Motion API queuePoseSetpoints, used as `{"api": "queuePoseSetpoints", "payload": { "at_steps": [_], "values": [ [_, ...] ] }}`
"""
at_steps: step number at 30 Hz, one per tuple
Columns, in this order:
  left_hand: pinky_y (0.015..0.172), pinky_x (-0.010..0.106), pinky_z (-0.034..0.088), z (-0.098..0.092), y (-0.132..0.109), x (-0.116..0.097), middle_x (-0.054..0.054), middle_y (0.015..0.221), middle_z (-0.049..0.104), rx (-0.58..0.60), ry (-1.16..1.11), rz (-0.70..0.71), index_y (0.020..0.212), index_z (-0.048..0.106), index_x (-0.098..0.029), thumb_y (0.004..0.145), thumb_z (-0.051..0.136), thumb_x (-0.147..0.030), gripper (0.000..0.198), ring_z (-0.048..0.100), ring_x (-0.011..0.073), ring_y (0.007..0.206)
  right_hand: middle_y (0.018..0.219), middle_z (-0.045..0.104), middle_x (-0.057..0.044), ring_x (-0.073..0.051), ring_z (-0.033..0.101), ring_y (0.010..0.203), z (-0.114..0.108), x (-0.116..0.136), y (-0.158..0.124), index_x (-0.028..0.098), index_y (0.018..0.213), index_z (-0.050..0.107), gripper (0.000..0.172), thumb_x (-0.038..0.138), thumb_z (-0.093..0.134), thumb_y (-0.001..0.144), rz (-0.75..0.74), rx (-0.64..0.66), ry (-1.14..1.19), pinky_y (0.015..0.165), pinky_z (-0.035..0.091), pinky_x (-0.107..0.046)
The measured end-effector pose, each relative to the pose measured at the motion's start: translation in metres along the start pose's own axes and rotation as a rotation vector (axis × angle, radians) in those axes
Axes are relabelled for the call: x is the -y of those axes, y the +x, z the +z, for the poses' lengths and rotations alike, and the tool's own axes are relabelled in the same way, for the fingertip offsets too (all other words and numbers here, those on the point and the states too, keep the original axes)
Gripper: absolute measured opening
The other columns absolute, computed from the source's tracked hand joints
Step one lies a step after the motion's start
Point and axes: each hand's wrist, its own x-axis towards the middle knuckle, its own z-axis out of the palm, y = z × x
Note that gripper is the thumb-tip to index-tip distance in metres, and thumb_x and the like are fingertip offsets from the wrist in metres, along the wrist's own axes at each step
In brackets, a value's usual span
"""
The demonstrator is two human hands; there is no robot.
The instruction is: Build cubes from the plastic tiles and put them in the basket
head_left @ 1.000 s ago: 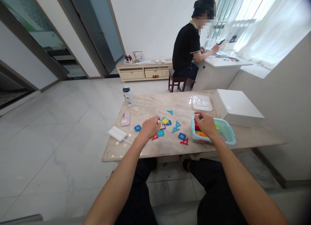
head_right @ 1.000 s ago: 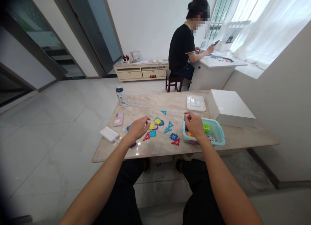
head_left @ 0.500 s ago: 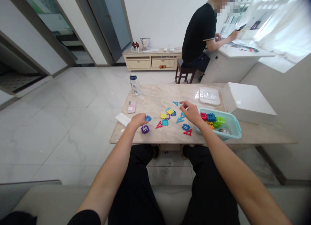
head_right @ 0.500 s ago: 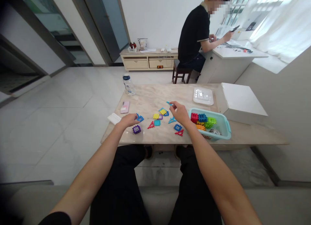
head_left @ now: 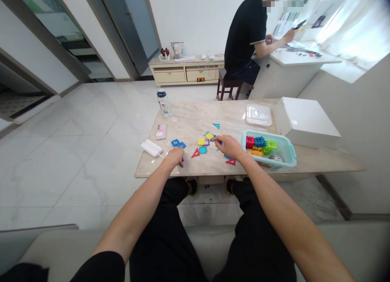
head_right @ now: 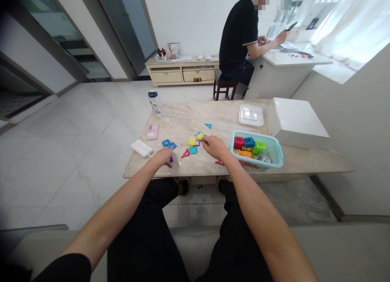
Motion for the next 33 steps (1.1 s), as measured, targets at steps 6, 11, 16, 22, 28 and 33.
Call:
{"api": "queuePoseSetpoints", "payload": {
  "at_steps": [6, 11, 16, 22, 28, 33],
  "values": [
    [0.099, 0.035, 0.059, 0.010, -0.004, 0.005, 0.019, 0.127, 0.078, -0.023, -0.017, -0.013, 0.121, 0.074, -0.019, 0.065, 0.100, -0.026, 0.062, 0.075, 0.0352, 0.119, 0.107, 0.082, -0.008, -0.020, 0.073, 0.095, -0.004, -0.005, 0.000, 0.019, 0.120, 0.080, 0.026, 0.023, 0.060, 0.104, -0.001, -0.037, 0.016, 0.093, 0.050, -0.029],
    [0.099, 0.034, 0.059, 0.011, 0.000, 0.004, 0.019, 0.131, 0.076, -0.033, -0.007, -0.028, 0.129, 0.069, -0.018, 0.064, 0.098, -0.024, 0.071, 0.074, 0.0342, 0.122, 0.103, 0.081, -0.008, -0.020, 0.072, 0.093, -0.004, -0.015, -0.005, 0.019, 0.121, 0.081, 0.028, 0.024, 0.059, 0.104, -0.004, -0.041, 0.014, 0.091, 0.050, -0.029],
    [0.101, 0.034, 0.058, 0.011, 0.000, 0.006, 0.022, 0.137, 0.073, -0.032, 0.008, -0.024, 0.137, 0.062, -0.016, 0.071, 0.091, -0.019, 0.072, 0.073, 0.0324, 0.125, 0.098, 0.080, -0.006, -0.020, 0.072, 0.091, -0.007, -0.030, -0.010, 0.019, 0.119, 0.081, 0.027, 0.023, 0.061, 0.102, 0.036, -0.072, 0.031, 0.090, 0.050, -0.028],
    [0.100, 0.034, 0.057, 0.010, -0.001, 0.006, 0.022, 0.143, 0.070, -0.026, 0.021, -0.020, 0.146, 0.053, -0.018, 0.075, 0.085, -0.018, 0.078, 0.071, 0.0323, 0.128, 0.095, 0.081, -0.005, -0.019, 0.073, 0.087, -0.012, -0.036, -0.014, 0.020, 0.117, 0.081, 0.026, 0.022, 0.061, 0.101, 0.060, -0.088, 0.069, 0.087, 0.051, -0.027],
    [0.096, 0.035, 0.058, 0.007, 0.005, 0.001, 0.025, 0.135, 0.073, 0.000, 0.036, -0.033, 0.143, 0.053, -0.014, 0.073, 0.085, -0.013, 0.077, 0.073, 0.0354, 0.125, 0.099, 0.082, -0.006, -0.020, 0.074, 0.090, -0.015, -0.034, -0.013, 0.019, 0.119, 0.081, 0.027, 0.021, 0.061, 0.101, 0.083, -0.066, 0.058, 0.088, 0.052, -0.027],
    [0.098, 0.036, 0.058, 0.005, 0.002, -0.001, 0.025, 0.136, 0.072, -0.012, 0.031, -0.046, 0.141, 0.054, -0.014, 0.073, 0.086, -0.013, 0.075, 0.073, 0.0349, 0.126, 0.101, 0.082, -0.007, -0.020, 0.074, 0.094, -0.017, -0.031, -0.013, 0.018, 0.120, 0.081, 0.027, 0.022, 0.061, 0.102, 0.082, -0.068, 0.052, 0.090, 0.052, -0.028]
  ]
}}
